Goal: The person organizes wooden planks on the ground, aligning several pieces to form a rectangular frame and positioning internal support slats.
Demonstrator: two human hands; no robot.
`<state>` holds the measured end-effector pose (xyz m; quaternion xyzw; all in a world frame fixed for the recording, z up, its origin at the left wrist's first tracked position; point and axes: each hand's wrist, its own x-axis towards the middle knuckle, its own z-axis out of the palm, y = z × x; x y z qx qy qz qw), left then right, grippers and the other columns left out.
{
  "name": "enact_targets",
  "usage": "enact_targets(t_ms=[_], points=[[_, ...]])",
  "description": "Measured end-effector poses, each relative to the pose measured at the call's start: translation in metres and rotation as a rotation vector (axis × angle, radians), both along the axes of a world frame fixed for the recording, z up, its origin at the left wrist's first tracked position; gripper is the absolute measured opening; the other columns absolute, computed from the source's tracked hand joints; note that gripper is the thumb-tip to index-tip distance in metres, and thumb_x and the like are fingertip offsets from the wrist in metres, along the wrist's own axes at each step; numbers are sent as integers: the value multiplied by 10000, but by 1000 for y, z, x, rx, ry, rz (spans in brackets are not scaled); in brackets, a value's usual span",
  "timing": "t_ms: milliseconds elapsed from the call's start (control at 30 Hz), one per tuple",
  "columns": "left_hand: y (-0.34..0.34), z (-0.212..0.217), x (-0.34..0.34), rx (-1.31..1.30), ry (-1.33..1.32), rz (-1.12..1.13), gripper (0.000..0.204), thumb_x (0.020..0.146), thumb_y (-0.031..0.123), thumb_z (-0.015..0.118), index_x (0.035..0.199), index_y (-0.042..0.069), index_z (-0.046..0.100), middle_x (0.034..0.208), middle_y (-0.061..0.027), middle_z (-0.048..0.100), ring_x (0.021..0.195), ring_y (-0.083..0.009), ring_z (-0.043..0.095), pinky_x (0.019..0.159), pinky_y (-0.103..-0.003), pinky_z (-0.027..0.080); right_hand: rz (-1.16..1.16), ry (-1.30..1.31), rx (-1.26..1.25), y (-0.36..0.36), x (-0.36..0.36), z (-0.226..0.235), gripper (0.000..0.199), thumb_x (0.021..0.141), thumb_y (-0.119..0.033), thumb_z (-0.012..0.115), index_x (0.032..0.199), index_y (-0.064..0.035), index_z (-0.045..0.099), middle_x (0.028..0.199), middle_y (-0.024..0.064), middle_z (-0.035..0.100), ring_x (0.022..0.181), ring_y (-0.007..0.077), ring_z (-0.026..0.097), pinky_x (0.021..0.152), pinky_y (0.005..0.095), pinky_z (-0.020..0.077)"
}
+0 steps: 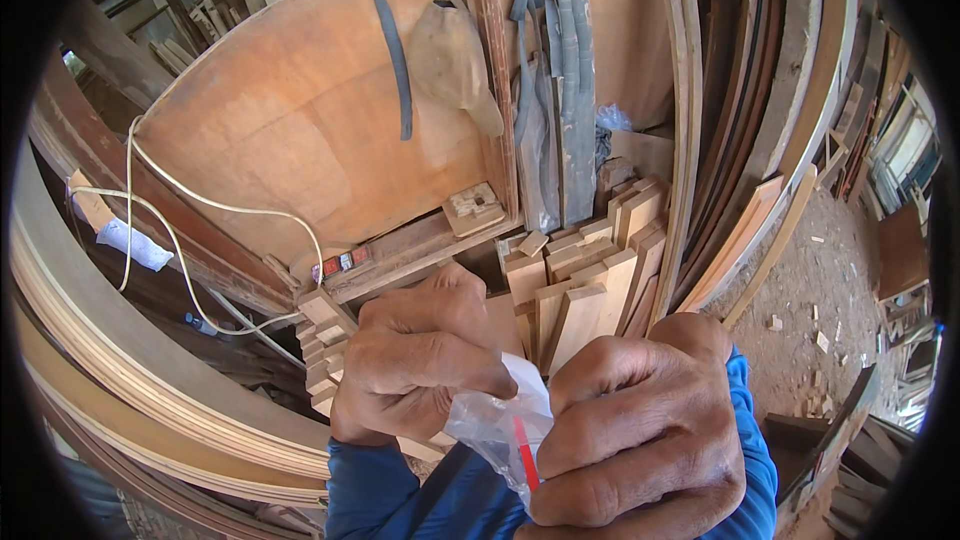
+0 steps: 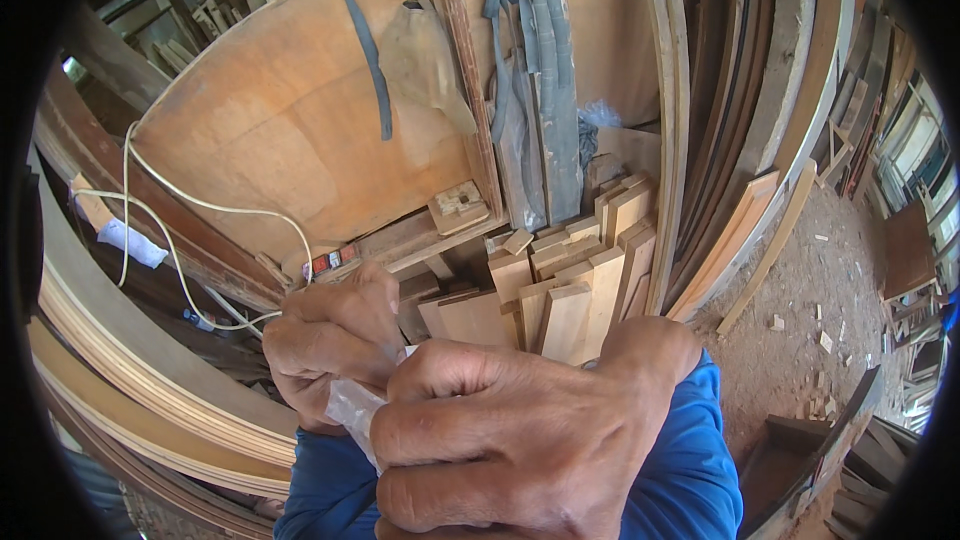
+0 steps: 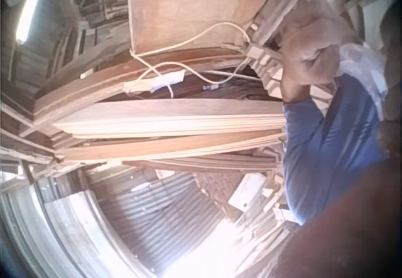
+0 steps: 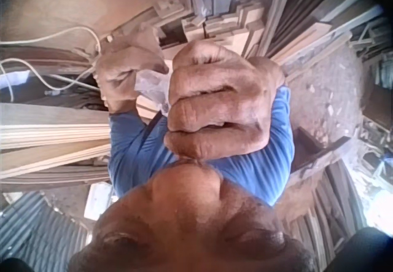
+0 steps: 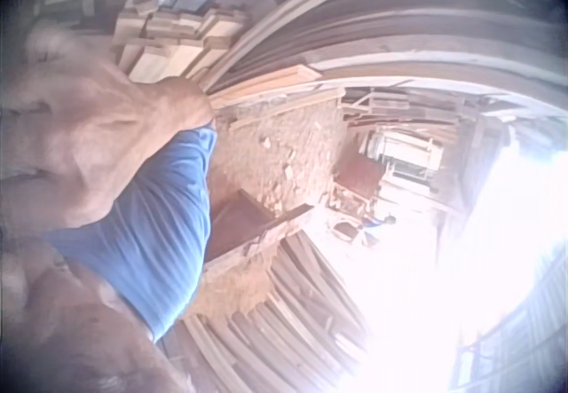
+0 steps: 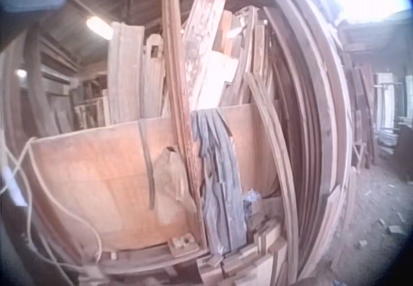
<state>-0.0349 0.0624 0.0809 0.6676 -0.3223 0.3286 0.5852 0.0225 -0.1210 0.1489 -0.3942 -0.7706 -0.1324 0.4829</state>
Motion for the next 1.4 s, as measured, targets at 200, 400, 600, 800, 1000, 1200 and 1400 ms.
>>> enact_targets(t_ms=[200, 400, 600, 800, 1000, 1200, 1400], points=[[8, -3, 13, 53, 45, -43, 111, 690, 83, 767, 784, 56, 715, 631, -5, 541, 531, -150, 435, 543, -319, 300, -2, 24, 62, 6, 9, -3, 130, 813, -44, 600, 686, -61, 620, 709, 31, 616, 596, 130, 589, 596, 274, 407], [9, -4, 23, 37, 49, -115, 147, 677, 88, 781, 799, 38, 717, 675, -20, 582, 574, -149, 487, 555, -304, 326, -17, 88, 444, 24, 6, -20, 161, 668, -138, 731, 757, -24, 661, 714, 37, 585, 628, 180, 568, 575, 322, 401], [-2, 1, 24, -35, 94, -67, 243, 736, 220, 790, 669, 33, 649, 624, -37, 595, 530, -137, 496, 617, -342, 345, -33, 68, 309, 18, 9, -14, 84, 725, -109, 691, 727, -38, 646, 709, 30, 595, 616, 160, 575, 591, 305, 400], [7, -2, 29, 15, 59, -166, 128, 696, 83, 774, 803, 42, 716, 702, -24, 616, 612, -155, 544, 575, -293, 363, -35, 117, 425, 23, 5, -19, 142, 692, -136, 738, 751, -29, 666, 707, 32, 587, 619, 173, 566, 598, 318, 398], [8, 2, 32, 33, 60, -174, 81, 735, 68, 759, 804, 56, 717, 696, -16, 612, 610, -155, 546, 570, -296, 370, -52, 136, 403, 23, 4, -19, 132, 709, -132, 737, 762, -31, 670, 722, 28, 592, 628, 167, 566, 623, 315, 398], [12, 5, 30, 32, 66, -163, 84, 731, 70, 765, 797, 54, 716, 696, -17, 612, 612, -159, 547, 560, -291, 373, -53, 31, 162, 14, 14, -3, 78, 797, -92, 669, 731, -55, 652, 723, 21, 615, 618, 132, 582, 612, 287, 404], [13, 4, 36, 33, 54, -189, 75, 727, 54, 749, 793, 48, 716, 698, -31, 615, 614, -168, 548, 565, -292, 385, -66, 116, 366, 25, 8, -17, 128, 734, -138, 735, 785, -36, 677, 744, 31, 600, 648, 168, 573, 642, 319, 398]])
